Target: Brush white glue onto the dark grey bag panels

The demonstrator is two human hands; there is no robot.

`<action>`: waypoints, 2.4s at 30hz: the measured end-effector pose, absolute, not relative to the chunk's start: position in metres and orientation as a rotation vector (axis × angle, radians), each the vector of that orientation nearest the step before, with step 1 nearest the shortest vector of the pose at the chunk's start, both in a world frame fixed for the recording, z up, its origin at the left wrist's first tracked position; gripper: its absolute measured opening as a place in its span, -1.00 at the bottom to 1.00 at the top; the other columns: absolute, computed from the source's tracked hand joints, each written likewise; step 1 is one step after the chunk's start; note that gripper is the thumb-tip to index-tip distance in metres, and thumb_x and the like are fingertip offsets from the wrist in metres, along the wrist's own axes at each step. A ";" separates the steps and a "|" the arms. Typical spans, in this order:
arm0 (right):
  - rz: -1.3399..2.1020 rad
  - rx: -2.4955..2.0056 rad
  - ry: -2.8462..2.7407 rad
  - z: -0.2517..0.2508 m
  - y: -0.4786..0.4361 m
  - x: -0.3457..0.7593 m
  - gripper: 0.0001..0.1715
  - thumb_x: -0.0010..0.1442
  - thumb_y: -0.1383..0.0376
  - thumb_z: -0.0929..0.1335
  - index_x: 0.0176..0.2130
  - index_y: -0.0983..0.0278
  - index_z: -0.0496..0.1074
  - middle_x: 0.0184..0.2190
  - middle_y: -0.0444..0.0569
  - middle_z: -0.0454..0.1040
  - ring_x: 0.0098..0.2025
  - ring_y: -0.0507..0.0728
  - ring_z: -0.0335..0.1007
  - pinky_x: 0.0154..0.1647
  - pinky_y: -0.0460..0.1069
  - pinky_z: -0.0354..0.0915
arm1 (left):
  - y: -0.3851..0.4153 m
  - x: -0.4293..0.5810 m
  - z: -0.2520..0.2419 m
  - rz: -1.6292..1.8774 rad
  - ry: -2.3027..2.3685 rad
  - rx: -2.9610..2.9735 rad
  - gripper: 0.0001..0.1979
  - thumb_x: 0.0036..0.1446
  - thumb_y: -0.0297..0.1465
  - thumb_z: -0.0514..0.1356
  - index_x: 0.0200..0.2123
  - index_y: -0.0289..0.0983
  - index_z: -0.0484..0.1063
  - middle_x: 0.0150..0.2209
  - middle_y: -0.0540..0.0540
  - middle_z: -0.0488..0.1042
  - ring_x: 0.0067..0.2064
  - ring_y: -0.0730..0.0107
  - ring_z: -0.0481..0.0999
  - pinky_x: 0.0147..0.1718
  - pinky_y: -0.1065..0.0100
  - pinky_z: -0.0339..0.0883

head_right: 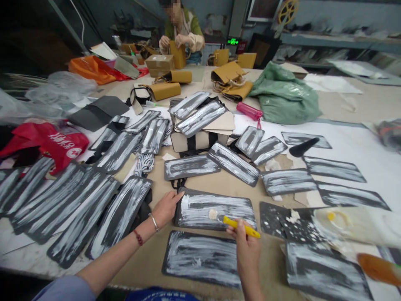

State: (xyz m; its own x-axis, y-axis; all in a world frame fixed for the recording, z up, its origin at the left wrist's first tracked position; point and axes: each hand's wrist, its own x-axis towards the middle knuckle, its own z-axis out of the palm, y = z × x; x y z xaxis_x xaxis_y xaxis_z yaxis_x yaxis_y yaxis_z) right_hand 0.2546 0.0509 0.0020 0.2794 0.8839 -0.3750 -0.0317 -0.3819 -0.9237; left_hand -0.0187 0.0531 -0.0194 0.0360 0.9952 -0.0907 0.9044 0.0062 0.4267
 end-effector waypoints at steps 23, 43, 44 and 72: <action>1.201 -1.623 -0.757 -0.002 0.042 0.247 -0.41 -0.03 -0.10 0.34 -0.25 0.35 0.38 -0.41 0.01 0.48 -0.38 0.18 0.44 -0.31 0.05 0.41 | 0.065 -0.011 0.012 0.773 1.545 1.312 -0.73 0.05 -0.32 0.02 -0.17 -0.31 0.24 -0.45 -0.04 0.36 -0.41 0.37 0.37 -0.40 0.32 0.30; 0.940 -1.400 -0.339 0.017 0.100 0.316 -0.65 -0.16 0.16 0.44 -0.45 0.34 0.31 -0.57 -0.19 0.38 -0.55 -0.04 0.35 -0.45 -0.15 0.41 | 0.027 0.000 0.001 0.994 1.544 0.816 -0.50 -0.19 -0.23 0.13 -0.15 -0.37 0.26 -0.61 0.10 0.37 -0.65 0.52 0.26 -0.66 0.45 0.19; 0.946 -1.396 -0.343 0.022 0.095 0.319 -0.67 -0.16 0.19 0.44 -0.45 0.34 0.31 -0.55 -0.18 0.38 -0.53 -0.04 0.36 -0.45 -0.15 0.42 | 0.023 -0.003 0.007 1.001 1.541 0.832 -0.56 -0.17 -0.23 0.12 -0.20 -0.36 0.30 -0.60 0.08 0.38 -0.64 0.53 0.26 -0.66 0.46 0.19; 1.235 -1.356 -0.500 0.041 0.039 0.245 -0.57 -0.24 0.15 0.51 -0.43 0.36 0.39 -0.47 -0.10 0.44 -0.51 0.02 0.41 -0.48 -0.13 0.43 | -0.187 -0.032 -0.029 1.403 1.915 -0.245 -0.54 -0.40 -0.14 0.31 -0.41 -0.26 0.31 -0.56 0.00 0.43 -0.49 0.29 0.49 -0.49 0.33 0.44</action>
State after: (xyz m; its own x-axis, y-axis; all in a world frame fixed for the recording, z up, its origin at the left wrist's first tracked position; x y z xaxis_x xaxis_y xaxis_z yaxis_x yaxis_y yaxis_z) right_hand 0.2447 0.0389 0.0408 0.3494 0.8632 -0.3644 -0.3659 -0.2323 -0.9012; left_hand -0.0320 -0.1875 -0.0286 -0.7102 0.2605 -0.6540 -0.5451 0.3844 0.7451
